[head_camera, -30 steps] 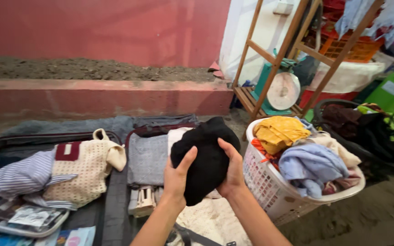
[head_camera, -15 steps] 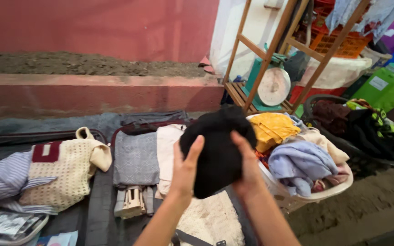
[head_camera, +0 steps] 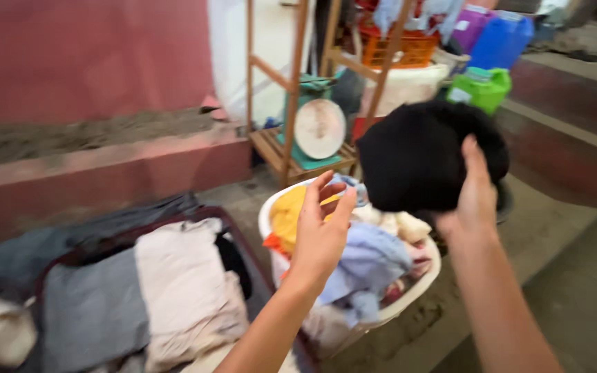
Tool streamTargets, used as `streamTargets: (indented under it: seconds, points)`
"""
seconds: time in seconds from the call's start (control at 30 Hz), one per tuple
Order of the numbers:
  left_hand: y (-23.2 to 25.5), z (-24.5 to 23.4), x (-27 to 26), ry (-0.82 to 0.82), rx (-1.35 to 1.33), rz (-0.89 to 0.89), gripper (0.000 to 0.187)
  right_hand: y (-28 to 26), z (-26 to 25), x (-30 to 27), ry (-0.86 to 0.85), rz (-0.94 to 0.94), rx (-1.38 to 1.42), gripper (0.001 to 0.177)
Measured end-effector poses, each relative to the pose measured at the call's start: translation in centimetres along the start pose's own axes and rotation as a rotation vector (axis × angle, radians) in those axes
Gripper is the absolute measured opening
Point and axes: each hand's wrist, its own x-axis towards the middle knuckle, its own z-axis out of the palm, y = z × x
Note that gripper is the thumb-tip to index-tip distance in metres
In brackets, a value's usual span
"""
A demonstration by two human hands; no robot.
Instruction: The person folds various garments by hand, including a light blue shirt, a green patterned item, a yellow top, a black garment, a white top, and a gray patterned piece. Each item is folded and placed into a white laundry basket beside an open suitcase.
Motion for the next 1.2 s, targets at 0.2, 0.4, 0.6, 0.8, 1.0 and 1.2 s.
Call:
streamTargets:
  seconds: [0.2, 0.4, 0.6, 0.8, 1.0, 1.2]
  points:
    - [-4.4, 5.9, 7.3, -0.009, 0.139, 0.062, 0.048, -4.2, -7.5, 15.0, 0.584, -0.144, -0.305, 0.102]
    - [-11.1, 10.0, 14.1, -0.088, 0.270, 0.026, 0.048, 5.5, -15.0, 21.6, 0.214, 0.043, -1.956, 0.088]
    - [-16.1, 9.6, 17.8, -0.178, 0.262, -0.071, 0.048, 12.2, -18.2, 20.1, 0.207, 0.340, -1.828, 0.089]
    - [-17.2, 5.3, 17.8, -0.129, 0.229, -0.158, 0.044, 13.9, -17.5, 20.1, 0.242, 0.199, -1.941, 0.088]
    - [-12.4, 0.9, 16.1, 0.014, 0.165, -0.014, 0.034, 12.6, -16.8, 18.7, 0.181, 0.330, -1.895, 0.100]
    - [-5.3, -3.4, 13.2, -0.078, -0.027, 0.064, 0.024, 11.0, -8.4, 11.6, 0.045, -0.038, -1.486, 0.084]
